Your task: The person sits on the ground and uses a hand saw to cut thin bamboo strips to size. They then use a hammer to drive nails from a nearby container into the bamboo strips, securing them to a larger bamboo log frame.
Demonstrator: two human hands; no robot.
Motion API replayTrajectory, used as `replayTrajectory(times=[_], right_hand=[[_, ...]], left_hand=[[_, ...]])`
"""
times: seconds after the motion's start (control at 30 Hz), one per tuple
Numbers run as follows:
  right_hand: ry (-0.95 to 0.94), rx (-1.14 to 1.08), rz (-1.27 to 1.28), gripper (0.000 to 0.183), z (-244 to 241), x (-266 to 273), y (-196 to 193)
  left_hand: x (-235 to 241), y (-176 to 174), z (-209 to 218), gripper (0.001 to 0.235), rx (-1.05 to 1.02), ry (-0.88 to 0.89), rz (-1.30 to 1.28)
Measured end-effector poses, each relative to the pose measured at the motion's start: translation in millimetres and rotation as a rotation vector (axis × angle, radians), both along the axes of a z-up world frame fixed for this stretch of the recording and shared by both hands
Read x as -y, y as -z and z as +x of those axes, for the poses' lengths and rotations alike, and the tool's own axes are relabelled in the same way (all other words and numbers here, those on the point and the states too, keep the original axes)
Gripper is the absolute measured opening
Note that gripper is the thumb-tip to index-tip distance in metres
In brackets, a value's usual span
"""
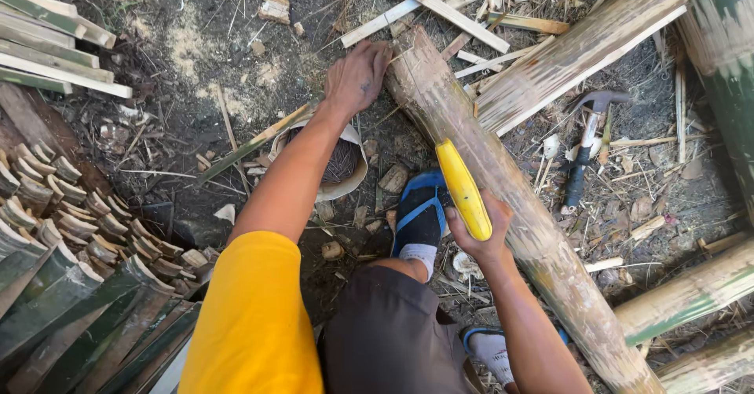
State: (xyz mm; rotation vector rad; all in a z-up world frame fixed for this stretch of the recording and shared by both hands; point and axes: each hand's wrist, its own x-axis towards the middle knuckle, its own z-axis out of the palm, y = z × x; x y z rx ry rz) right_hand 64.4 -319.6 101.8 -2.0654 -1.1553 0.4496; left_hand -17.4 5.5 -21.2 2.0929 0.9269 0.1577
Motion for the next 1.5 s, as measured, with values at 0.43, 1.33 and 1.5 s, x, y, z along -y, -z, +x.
replayTrajectory(times=[0.43,1.33,1.5], right_hand=[[-0.103,0.022,-0.054,0.025,-14.5,67.7,-28.6],[-0.021,-0.017,-0.003,0.023,0.4,-63.4,-46.8],[0.025,0.133,-0.016,0.026,26.1,21.2,-89.6]], left_hand=[[6.3,-10.8,8.4,0.033,0.004,-0.05,0.13],[0.4,20.5,13.6,0.045,-0.264,0.029,0.06],[-18.9,17.9,-65.6,0.062,-0.11,0.059,0.066]])
